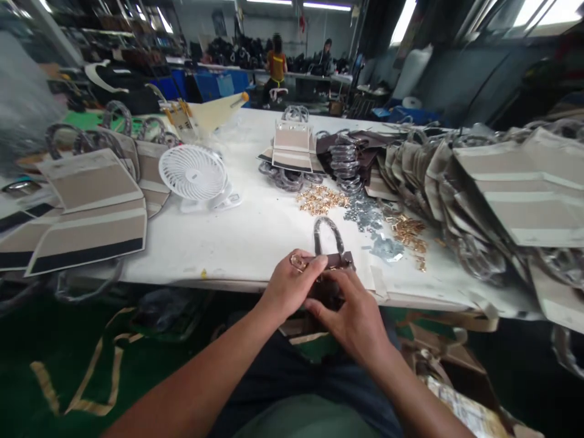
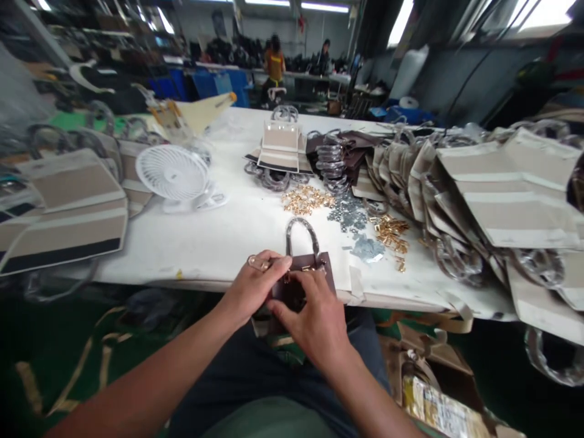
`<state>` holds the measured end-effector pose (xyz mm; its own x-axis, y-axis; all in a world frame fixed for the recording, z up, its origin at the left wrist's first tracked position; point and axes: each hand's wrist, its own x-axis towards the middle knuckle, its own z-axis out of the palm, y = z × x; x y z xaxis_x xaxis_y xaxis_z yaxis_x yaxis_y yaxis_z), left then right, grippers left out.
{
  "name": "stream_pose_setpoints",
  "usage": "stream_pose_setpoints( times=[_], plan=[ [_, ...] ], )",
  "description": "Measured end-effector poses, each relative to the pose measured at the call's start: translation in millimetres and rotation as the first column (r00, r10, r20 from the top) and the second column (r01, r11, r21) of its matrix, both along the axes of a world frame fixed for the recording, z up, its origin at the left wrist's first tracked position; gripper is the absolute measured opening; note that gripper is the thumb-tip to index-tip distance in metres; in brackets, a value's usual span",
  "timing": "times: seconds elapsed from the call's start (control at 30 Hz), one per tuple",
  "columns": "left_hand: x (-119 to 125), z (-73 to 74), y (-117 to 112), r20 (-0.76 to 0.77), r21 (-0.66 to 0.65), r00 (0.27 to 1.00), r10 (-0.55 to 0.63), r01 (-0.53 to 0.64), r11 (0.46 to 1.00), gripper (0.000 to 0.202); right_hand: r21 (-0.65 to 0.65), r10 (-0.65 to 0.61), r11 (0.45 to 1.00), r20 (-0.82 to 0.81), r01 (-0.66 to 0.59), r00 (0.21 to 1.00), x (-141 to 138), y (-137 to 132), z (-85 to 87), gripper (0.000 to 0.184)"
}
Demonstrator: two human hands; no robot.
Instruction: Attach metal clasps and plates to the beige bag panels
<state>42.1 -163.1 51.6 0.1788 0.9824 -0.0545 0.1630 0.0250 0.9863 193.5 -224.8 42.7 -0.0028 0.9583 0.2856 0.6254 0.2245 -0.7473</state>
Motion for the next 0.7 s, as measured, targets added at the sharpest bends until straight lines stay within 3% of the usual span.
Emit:
stream_pose_setpoints(
  times=[0.1,0.2,0.23,0.27,0.33,0.4,0.47,0.53,0.6,0.7],
  plan=[
    [14,33.7,-40,0.251,-0.067,0.964,-0.090,0.110,0.992,0.049,0.106,-0.112,0.988,-0.014,0.113,0.994,4,-18,8.3,0.054],
    [19,61.9,-71,0.398,-0.014,0.879,-0.264,0.294,0.956,0.067,0.052,-0.090,0.993,-0.202,0.102,0.975,29,-29,46.2,0.039],
    [19,68.3,-76,0.396,0.038,0.871,-0.292,0.301,0.953,0.067,0.002,-0.091,0.995,-0.264,0.095,0.960,41,-31,61.8,0.036],
    [17,73.0,-79,0.366,0.111,0.888,-0.280,0.257,0.960,0.066,-0.043,-0.094,0.995,-0.307,0.085,0.947,54,-33,77.5,0.036],
    [10,78.5,-75,0.269,0.306,0.955,-0.125,0.038,0.951,0.061,-0.066,-0.083,0.996,-0.338,0.064,0.938,80,-35,107.2,0.041],
    [1,81.6,-64,0.236,0.472,0.970,0.057,-0.166,0.866,0.063,-0.017,-0.016,1.000,-0.318,0.012,0.948,103,-31,133.1,0.044],
    [-9,85.2,-51,0.271,0.524,0.958,0.094,-0.229,0.820,0.070,0.010,0.087,0.996,-0.276,-0.087,0.957,119,-24,154.2,0.042],
    [-18,88.6,-42,0.309,0.497,0.951,-0.001,-0.160,0.853,0.072,-0.026,0.207,0.975,-0.255,-0.221,0.945,126,-12,169.1,0.038],
    [-25,88.4,-40,0.343,0.406,0.924,-0.169,0.016,0.914,0.072,-0.124,0.313,0.926,-0.278,-0.357,0.908,125,3,175.0,0.038],
    [-30,71.7,-45,0.427,0.206,0.820,-0.382,0.323,0.924,0.077,-0.297,0.438,0.792,-0.330,-0.533,0.836,113,29,162.1,0.040]
  ],
)
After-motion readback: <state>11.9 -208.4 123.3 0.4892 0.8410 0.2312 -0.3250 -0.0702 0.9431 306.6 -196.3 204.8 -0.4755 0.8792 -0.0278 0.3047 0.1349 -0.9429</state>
